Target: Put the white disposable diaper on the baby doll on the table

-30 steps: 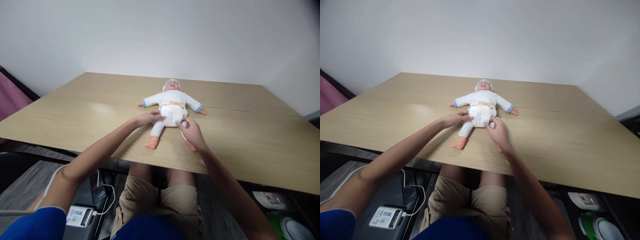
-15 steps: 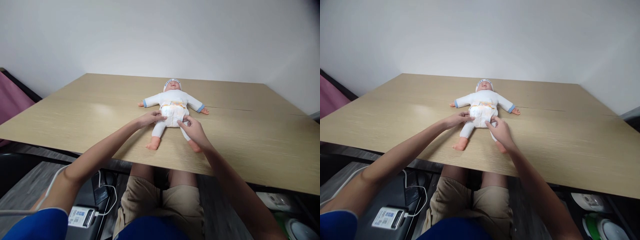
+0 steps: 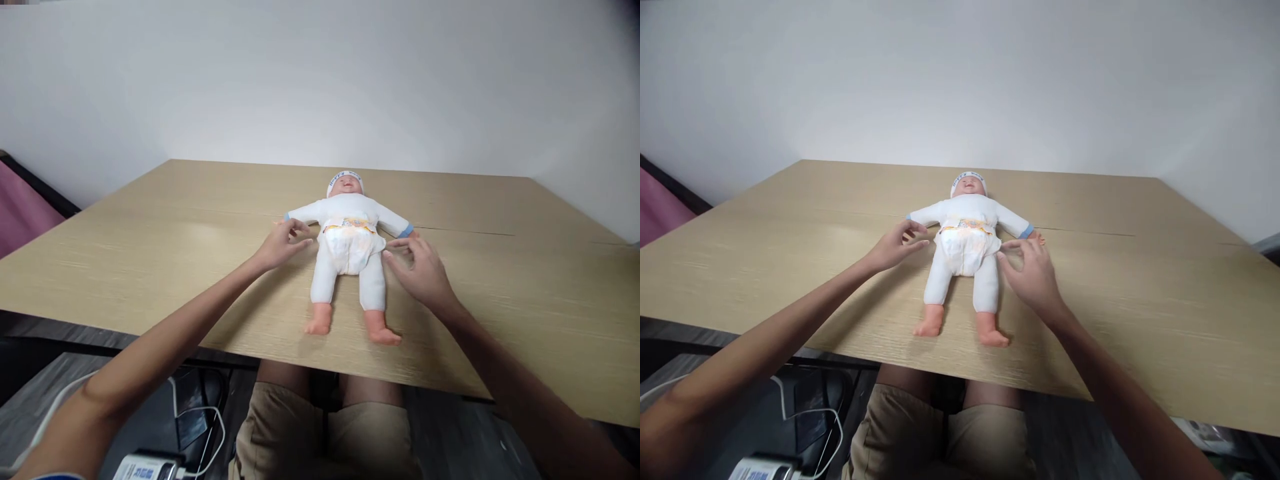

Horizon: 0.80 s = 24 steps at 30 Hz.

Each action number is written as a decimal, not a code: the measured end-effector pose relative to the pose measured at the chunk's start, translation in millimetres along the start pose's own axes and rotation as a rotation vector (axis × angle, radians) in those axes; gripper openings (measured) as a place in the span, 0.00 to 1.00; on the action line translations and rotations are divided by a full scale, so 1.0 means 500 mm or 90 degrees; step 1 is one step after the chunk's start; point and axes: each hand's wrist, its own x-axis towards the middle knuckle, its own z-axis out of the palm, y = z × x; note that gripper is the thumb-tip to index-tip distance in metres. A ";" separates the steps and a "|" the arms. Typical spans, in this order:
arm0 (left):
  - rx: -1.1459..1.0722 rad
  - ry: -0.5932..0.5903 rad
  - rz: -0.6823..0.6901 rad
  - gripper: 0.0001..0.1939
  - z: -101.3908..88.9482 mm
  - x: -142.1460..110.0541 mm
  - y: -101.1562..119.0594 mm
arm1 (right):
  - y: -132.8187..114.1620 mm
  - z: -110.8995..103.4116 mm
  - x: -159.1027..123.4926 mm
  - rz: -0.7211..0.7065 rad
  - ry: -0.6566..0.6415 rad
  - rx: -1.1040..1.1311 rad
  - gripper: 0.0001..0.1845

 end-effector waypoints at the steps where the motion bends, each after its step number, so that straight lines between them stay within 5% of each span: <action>1: 0.072 0.029 0.007 0.22 -0.001 0.016 -0.014 | 0.024 0.006 0.019 -0.010 0.021 -0.032 0.20; 7: 0.300 0.044 -0.038 0.36 0.031 0.126 -0.062 | 0.124 0.079 0.146 -0.009 0.001 -0.164 0.33; 15: 0.299 0.047 -0.061 0.23 0.049 0.184 -0.042 | 0.084 0.115 0.205 0.079 -0.045 -0.150 0.20; 19: 0.251 0.075 -0.112 0.23 0.041 0.084 0.043 | 0.042 0.053 0.153 0.142 -0.073 -0.069 0.19; 24: 0.093 0.106 -0.153 0.27 0.066 -0.237 0.194 | -0.008 -0.122 -0.011 0.120 -0.181 0.118 0.21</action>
